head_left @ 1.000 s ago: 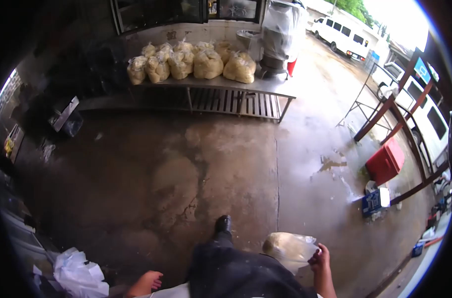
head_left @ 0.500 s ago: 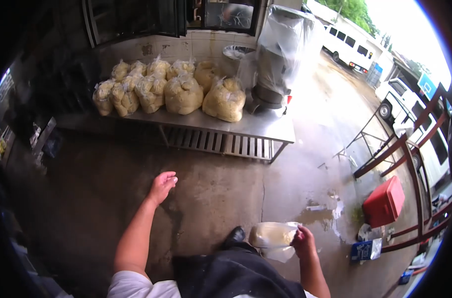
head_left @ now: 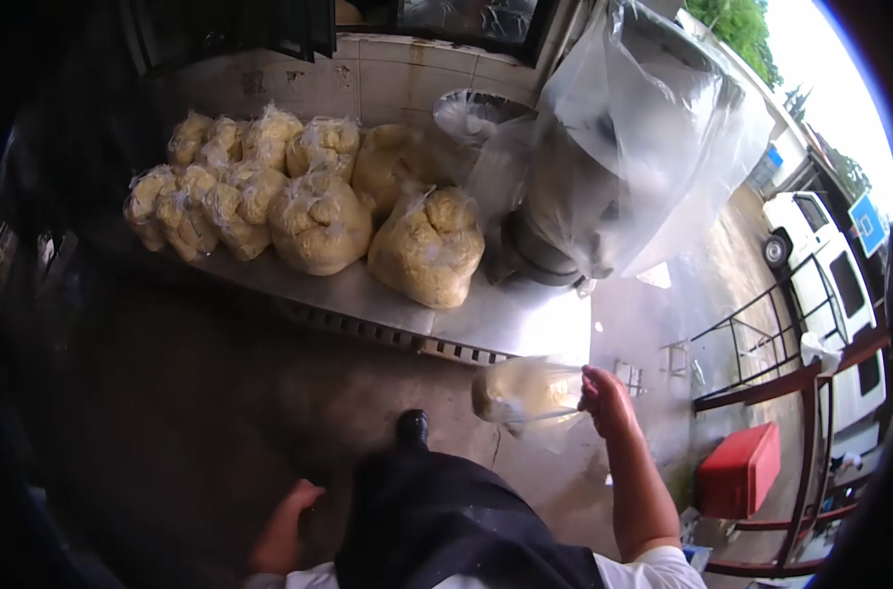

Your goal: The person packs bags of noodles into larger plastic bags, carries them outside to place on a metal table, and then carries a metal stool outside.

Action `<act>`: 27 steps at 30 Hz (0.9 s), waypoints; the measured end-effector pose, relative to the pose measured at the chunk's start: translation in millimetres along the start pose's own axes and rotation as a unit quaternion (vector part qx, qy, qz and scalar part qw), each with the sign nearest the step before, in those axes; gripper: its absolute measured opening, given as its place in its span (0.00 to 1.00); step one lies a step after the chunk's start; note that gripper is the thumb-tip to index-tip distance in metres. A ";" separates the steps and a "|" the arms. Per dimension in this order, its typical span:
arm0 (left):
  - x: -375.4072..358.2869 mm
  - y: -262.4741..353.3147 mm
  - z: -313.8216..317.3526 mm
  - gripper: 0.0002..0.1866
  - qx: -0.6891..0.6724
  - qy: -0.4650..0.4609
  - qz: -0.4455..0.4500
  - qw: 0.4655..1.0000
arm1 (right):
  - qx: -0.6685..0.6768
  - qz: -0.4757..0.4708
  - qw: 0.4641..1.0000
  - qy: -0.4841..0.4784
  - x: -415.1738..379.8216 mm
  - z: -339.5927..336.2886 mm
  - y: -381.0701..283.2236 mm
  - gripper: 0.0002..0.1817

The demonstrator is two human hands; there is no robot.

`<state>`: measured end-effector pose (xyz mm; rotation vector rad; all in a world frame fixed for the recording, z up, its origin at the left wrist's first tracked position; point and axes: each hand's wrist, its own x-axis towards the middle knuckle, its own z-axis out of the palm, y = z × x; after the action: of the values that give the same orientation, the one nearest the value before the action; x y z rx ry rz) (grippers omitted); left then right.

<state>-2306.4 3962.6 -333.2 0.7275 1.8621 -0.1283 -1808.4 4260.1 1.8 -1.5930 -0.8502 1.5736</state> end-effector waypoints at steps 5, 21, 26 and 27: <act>-40.1 245.9 -121.4 0.24 -0.328 0.070 0.163 0.928 | 0.124 0.055 0.990 0.049 164.9 18.9 -31.6 0.11; -89.3 152.0 81.0 0.13 -0.391 0.013 -0.139 0.910 | -0.357 0.041 0.933 -0.023 379.0 -21.2 25.7 0.23; -136.2 223.2 74.6 0.15 -0.334 0.075 -0.098 0.934 | -0.674 -0.125 0.720 -0.107 302.7 -39.6 -18.8 0.38; -147.3 238.7 70.0 0.15 -0.382 0.125 -0.073 0.913 | -0.655 -0.196 0.720 -0.118 276.7 -33.2 -42.2 0.32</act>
<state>-2087.3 4064.2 -174.4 0.0558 1.9890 0.6004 -1764.6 4517.0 -105.6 -1.7946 -2.6280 0.7377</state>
